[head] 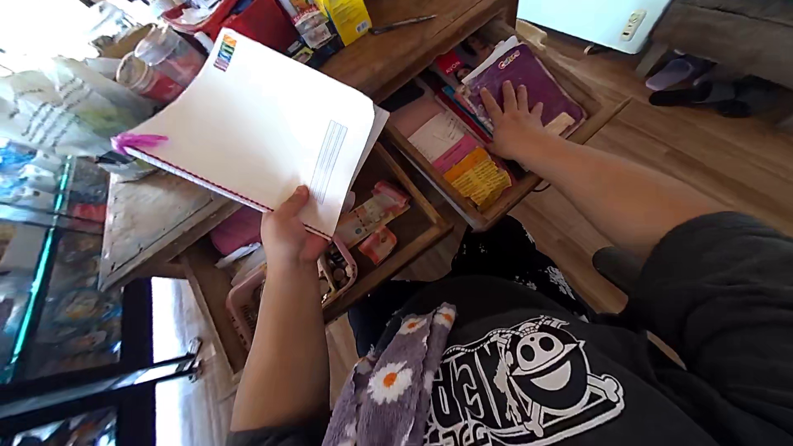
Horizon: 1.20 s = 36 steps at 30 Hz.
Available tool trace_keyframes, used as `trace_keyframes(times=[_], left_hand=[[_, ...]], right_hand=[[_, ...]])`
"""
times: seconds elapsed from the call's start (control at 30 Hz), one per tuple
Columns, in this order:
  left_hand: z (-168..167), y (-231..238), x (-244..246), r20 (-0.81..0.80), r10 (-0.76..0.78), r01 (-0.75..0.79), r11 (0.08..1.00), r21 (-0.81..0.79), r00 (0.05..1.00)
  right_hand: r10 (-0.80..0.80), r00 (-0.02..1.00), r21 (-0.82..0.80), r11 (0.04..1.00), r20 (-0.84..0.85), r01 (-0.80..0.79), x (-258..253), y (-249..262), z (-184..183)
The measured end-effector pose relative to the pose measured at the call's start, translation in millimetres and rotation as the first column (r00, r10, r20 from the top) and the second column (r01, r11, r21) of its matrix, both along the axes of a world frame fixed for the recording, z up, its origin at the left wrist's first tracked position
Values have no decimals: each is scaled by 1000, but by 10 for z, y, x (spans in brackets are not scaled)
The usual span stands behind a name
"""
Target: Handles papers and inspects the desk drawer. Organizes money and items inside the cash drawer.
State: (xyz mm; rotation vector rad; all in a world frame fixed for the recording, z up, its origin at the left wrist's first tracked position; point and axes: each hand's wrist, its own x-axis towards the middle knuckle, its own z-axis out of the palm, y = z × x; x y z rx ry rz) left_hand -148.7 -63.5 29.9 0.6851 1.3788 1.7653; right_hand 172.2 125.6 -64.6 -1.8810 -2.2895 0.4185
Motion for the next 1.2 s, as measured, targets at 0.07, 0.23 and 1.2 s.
trace_keyframes(times=[0.07, 0.23, 1.2], left_hand=[[45, -57, -32, -62, 10, -9, 1000, 17, 998], [231, -337, -48, -156, -29, 23, 999, -40, 987], [-219, 955, 1699, -157, -573, 330, 651, -684, 804]], right_hand=[[7, 1000, 28, 1000, -19, -6, -28, -44, -2], [104, 995, 132, 986, -9, -102, -96, -84, 36], [348, 926, 186, 910, 146, -371, 420, 135, 432]])
